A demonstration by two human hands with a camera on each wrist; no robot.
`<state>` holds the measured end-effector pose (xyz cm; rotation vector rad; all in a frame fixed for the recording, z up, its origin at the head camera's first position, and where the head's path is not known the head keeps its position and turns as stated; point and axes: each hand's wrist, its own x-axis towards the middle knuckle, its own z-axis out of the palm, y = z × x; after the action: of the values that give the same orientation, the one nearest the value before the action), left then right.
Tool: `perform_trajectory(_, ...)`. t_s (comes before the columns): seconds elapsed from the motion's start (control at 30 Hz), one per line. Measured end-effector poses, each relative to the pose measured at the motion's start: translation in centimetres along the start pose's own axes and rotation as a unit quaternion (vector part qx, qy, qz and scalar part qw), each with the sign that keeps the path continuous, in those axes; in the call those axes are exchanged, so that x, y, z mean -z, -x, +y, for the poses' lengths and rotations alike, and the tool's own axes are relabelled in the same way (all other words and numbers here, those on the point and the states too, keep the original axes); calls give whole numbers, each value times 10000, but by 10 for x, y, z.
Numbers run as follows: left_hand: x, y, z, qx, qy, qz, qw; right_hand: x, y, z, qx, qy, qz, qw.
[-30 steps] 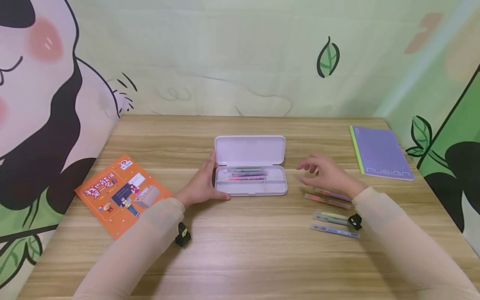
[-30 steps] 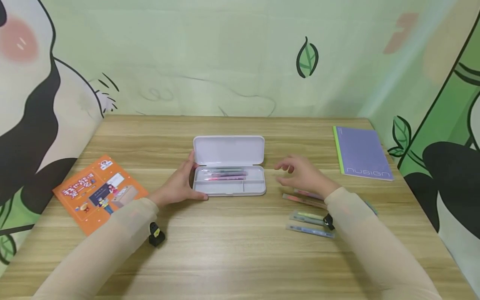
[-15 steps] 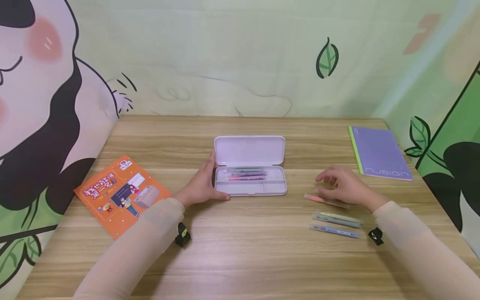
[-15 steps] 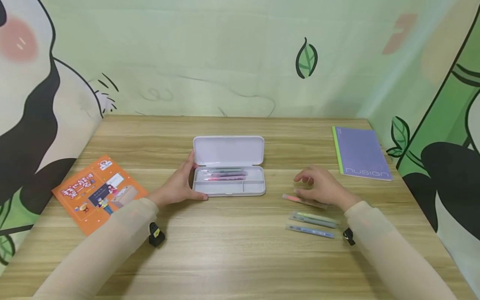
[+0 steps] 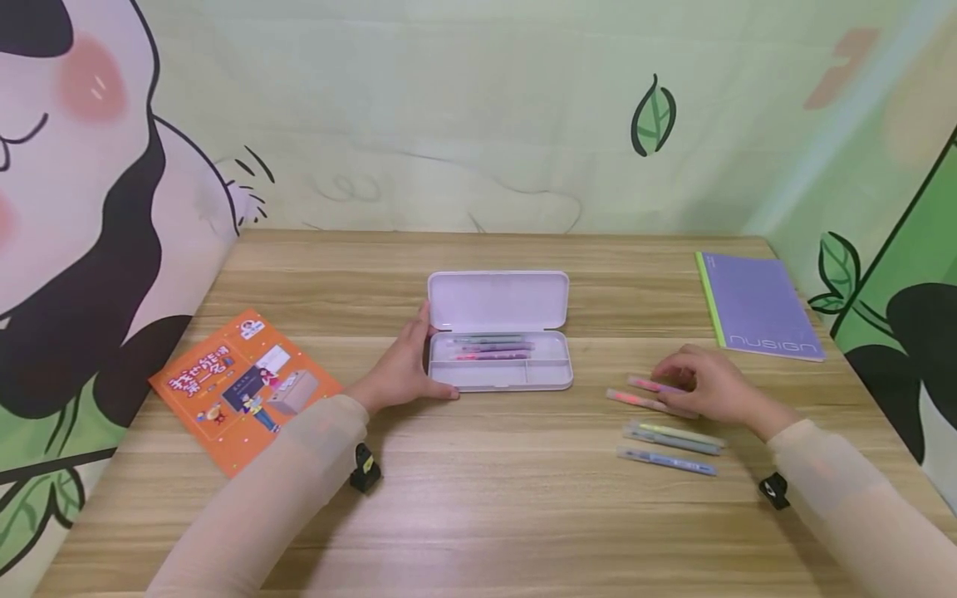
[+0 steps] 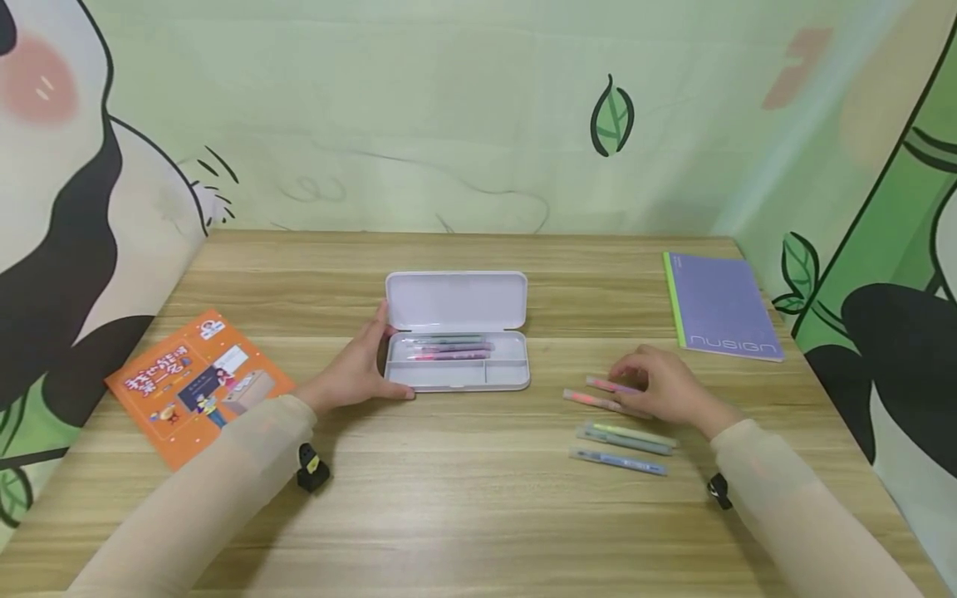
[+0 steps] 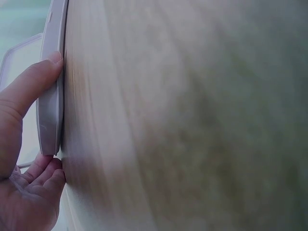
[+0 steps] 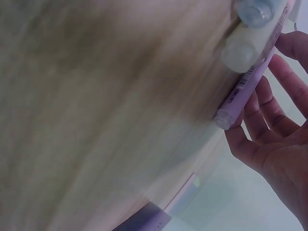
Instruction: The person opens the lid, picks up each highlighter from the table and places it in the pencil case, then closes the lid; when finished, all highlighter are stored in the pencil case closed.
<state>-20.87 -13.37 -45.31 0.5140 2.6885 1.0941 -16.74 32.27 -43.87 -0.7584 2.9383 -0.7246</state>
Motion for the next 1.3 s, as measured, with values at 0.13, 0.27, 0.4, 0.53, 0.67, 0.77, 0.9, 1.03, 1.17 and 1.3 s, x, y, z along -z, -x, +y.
perform_trajectory(0.13,0,0,0,-26,-26,13,10000,0,2,2,-8,96,26,9999)
perform_trajectory(0.27,-1,-1,-3,-46,-36,28,10000,0,3,1,-32,29,30,10000)
perform_trajectory(0.4,-2,-2,-4,-63,-18,48,10000,0,1,0,-125,-22,-12,9999)
perform_trajectory(0.53,-1,-1,-4,-77,19,52,10000,-1,-3,1,-91,7,-36,10000)
perform_trajectory(0.67,-1,0,-2,-59,40,46,10000,-2,-8,-2,-84,-9,-94,9999)
perform_trajectory(0.77,-1,-1,-3,-50,45,38,10000,-2,-12,-6,-135,-8,-167,9998)
perform_trajectory(0.9,-1,0,-2,-31,42,13,10000,-2,-21,-12,-141,-48,-204,9997)
perform_trajectory(1.03,0,0,-2,-14,32,-4,10000,-1,-32,-19,-64,-150,-188,9997)
perform_trajectory(1.17,0,0,-2,-11,41,-17,10000,-1,-45,-27,85,-222,-174,9996)
perform_trajectory(1.3,0,0,-2,-10,42,-14,10000,0,-58,-38,217,-333,-180,9990)
